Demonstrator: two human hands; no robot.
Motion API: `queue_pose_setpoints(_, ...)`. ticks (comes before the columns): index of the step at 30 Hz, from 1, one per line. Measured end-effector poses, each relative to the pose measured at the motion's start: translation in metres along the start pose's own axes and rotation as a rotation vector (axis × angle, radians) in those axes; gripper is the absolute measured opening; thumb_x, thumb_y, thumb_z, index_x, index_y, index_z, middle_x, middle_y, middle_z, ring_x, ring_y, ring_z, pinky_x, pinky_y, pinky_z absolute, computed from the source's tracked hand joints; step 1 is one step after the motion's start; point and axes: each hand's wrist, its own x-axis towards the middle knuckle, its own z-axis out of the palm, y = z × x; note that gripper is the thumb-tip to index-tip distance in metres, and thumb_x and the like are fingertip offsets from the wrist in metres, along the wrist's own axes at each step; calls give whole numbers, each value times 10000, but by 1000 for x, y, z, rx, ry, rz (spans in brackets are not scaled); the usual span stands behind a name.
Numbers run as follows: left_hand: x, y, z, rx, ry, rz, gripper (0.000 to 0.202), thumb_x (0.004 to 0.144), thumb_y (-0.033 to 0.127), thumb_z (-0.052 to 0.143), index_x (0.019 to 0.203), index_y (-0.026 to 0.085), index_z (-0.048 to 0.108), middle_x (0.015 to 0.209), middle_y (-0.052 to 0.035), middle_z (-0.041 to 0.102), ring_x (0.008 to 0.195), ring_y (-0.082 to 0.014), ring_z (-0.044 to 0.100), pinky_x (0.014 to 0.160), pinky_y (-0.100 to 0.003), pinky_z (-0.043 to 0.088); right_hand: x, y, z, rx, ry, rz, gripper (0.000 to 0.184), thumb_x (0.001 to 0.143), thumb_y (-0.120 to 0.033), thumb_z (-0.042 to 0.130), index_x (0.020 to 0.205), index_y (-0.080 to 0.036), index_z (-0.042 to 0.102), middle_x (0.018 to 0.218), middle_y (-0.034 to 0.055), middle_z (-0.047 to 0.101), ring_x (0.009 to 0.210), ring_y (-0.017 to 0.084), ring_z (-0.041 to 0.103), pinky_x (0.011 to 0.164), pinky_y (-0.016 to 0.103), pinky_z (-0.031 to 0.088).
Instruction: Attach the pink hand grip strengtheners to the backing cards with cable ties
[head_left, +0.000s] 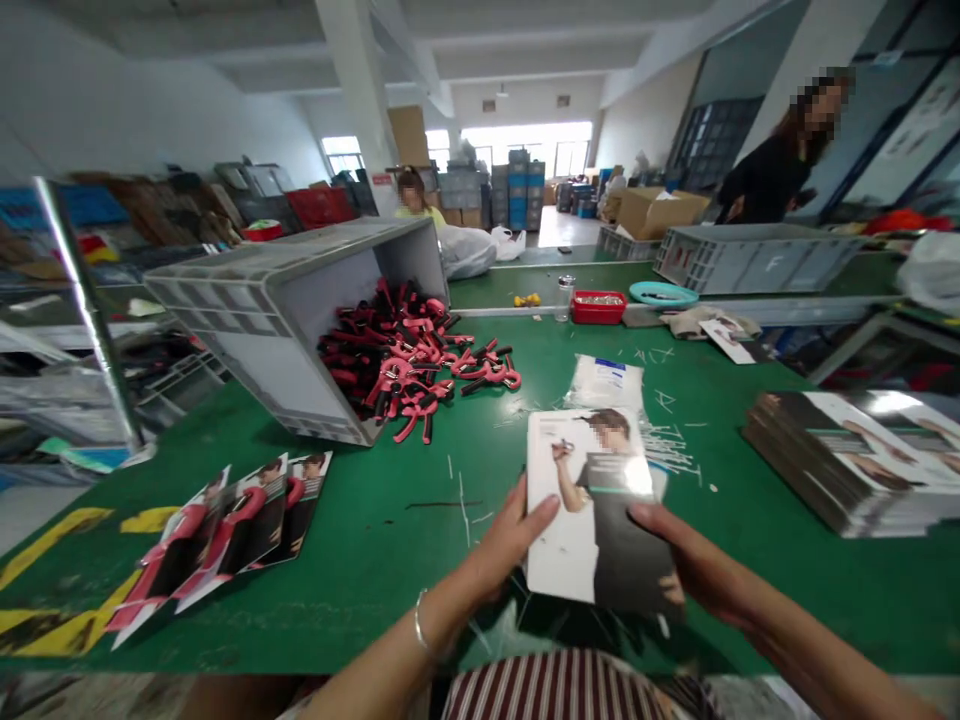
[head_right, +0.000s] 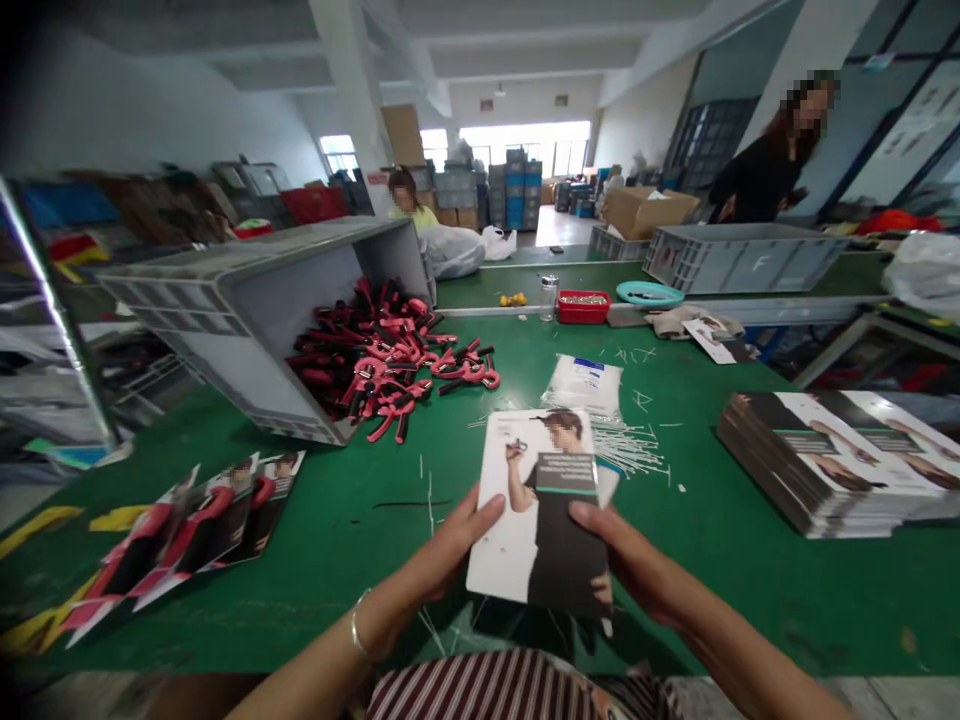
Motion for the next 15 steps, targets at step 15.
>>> queue_pose_setpoints(15,62,-11,-110,-16,353,-104,710,773,527,724,1374,234,484,1218,-110,688,967,-264,709,791,-344,575,90,-40,-31,-509,188,-252,499,831,-588,596,1202,-257,632,1044,30,727,893,266,656,828,372,509)
